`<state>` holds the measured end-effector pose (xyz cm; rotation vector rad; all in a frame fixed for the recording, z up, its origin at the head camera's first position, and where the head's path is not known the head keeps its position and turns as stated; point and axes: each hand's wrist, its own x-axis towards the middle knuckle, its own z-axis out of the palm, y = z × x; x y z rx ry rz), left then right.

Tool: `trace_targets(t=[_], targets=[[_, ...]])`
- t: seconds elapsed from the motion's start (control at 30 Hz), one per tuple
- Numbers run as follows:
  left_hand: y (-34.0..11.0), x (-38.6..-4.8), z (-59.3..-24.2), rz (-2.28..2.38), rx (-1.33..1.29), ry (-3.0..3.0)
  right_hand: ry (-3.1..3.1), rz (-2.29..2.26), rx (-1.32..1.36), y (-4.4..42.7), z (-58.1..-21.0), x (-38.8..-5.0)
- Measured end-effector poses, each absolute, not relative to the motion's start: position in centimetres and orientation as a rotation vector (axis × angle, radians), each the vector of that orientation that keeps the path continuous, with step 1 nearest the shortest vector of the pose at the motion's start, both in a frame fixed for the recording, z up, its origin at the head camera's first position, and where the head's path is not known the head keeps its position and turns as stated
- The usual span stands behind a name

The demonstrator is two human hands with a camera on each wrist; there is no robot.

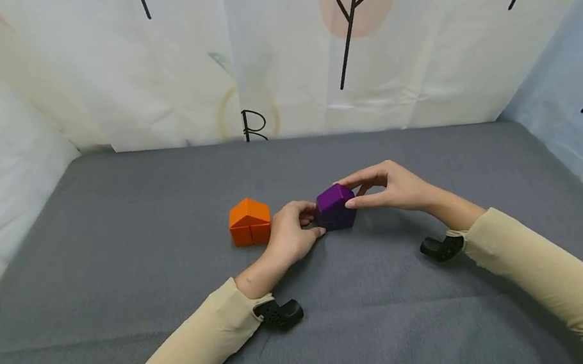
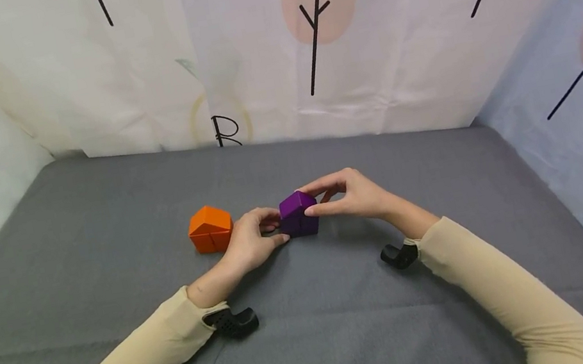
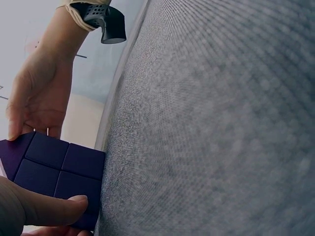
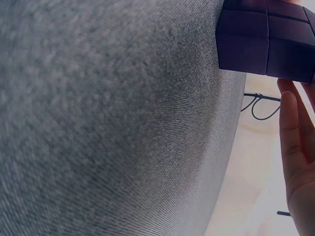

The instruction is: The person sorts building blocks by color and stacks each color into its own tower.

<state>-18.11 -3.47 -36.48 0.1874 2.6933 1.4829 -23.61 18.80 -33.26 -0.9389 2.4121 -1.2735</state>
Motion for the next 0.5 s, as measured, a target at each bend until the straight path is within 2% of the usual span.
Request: trace_targets(t=[0.5], targets=[[-3.61,-17.59,-35.53,1.345,0.205,2.705,2.418,-1.277,-0.962,18.94,-33.40,-23.33]])
